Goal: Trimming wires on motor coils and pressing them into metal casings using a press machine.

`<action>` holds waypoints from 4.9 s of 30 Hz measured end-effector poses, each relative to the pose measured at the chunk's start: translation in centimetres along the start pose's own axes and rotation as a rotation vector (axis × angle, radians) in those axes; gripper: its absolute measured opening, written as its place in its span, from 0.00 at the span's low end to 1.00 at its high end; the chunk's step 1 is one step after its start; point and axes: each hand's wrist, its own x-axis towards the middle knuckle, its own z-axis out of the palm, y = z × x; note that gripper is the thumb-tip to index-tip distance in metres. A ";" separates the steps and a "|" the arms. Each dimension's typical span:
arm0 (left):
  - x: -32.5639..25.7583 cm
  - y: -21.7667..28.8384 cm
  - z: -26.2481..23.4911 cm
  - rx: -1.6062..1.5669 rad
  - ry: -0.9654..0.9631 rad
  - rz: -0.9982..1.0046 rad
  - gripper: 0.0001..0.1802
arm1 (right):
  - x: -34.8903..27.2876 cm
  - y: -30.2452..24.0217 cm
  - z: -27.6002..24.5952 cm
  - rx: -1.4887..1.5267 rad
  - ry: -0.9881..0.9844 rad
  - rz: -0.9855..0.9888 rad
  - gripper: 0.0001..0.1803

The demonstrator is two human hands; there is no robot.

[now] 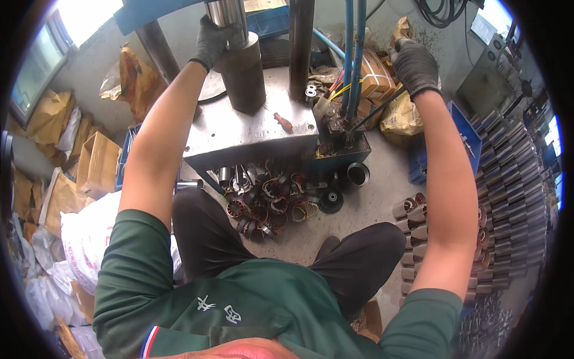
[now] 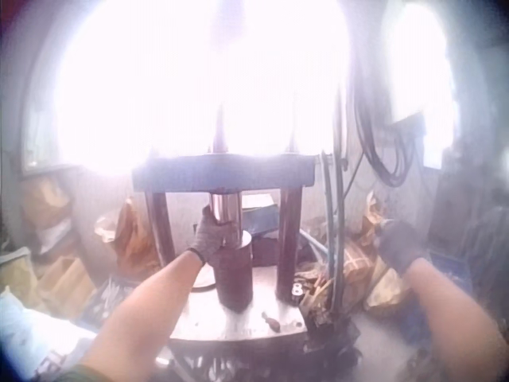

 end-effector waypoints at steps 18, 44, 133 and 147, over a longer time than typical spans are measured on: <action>-25.9 0.5 -2.9 -0.984 0.183 -0.479 0.37 | -1.2 -0.5 -0.9 0.092 -0.051 0.145 0.46; -26.5 -0.3 -4.1 -1.336 0.254 -0.883 0.38 | -13.3 -29.5 7.8 0.899 -0.840 -0.322 0.54; -26.5 23.4 -8.3 -0.486 -0.383 0.424 0.49 | -55.5 31.7 -1.1 1.284 0.858 1.557 0.09; -11.4 25.9 -16.2 -0.232 0.544 0.837 0.50 | -39.7 4.4 -3.9 1.275 0.051 0.452 0.15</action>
